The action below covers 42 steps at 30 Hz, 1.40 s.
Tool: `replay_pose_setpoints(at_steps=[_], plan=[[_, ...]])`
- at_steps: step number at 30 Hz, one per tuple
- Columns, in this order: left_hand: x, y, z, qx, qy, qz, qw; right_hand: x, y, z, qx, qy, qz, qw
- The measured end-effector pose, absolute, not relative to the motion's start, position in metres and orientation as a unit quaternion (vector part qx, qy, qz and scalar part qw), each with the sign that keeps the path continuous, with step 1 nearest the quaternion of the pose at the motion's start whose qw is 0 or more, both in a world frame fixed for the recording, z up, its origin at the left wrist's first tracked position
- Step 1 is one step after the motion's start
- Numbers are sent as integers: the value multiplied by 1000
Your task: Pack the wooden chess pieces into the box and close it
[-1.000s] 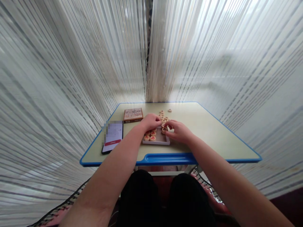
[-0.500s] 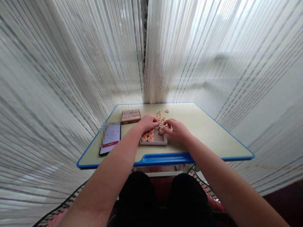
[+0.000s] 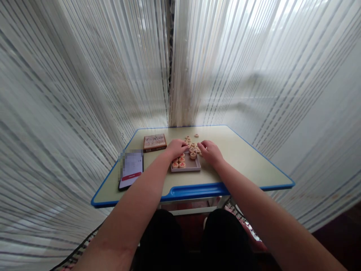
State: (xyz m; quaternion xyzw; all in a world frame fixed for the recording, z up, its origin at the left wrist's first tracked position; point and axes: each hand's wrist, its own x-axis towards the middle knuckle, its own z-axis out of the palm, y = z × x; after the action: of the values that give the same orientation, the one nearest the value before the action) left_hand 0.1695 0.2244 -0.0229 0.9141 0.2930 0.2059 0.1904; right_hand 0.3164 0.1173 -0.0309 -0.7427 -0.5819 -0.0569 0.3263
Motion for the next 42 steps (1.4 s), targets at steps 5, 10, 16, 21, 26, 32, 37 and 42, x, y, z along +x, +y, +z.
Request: replay_pose_setpoints(at_steps=[5,10,16,21,26,32,37,42], plan=[[164,228,-23,816,348,318,334,325,123,-37,-743,-567,-48,353],[160,236,-20,695,394,430,421,331,126,-36,-790,-496,21,360],[162,228,-16,643,367,378,556,346,139,-22,-819,-451,188,300],[161,230,-18,656,355,322,583,363,160,-12,-816,-445,274,247],[162,238,-22,662,351,303,588,369,175,-4,-817,-441,323,183],[167,244,-22,690,367,279,558,379,178,-19,-839,-463,112,265],[172,243,-19,665,384,305,563,384,184,-34,-776,-538,4,329],[173,239,-19,611,382,330,610,383,191,-43,-733,-630,-19,256]])
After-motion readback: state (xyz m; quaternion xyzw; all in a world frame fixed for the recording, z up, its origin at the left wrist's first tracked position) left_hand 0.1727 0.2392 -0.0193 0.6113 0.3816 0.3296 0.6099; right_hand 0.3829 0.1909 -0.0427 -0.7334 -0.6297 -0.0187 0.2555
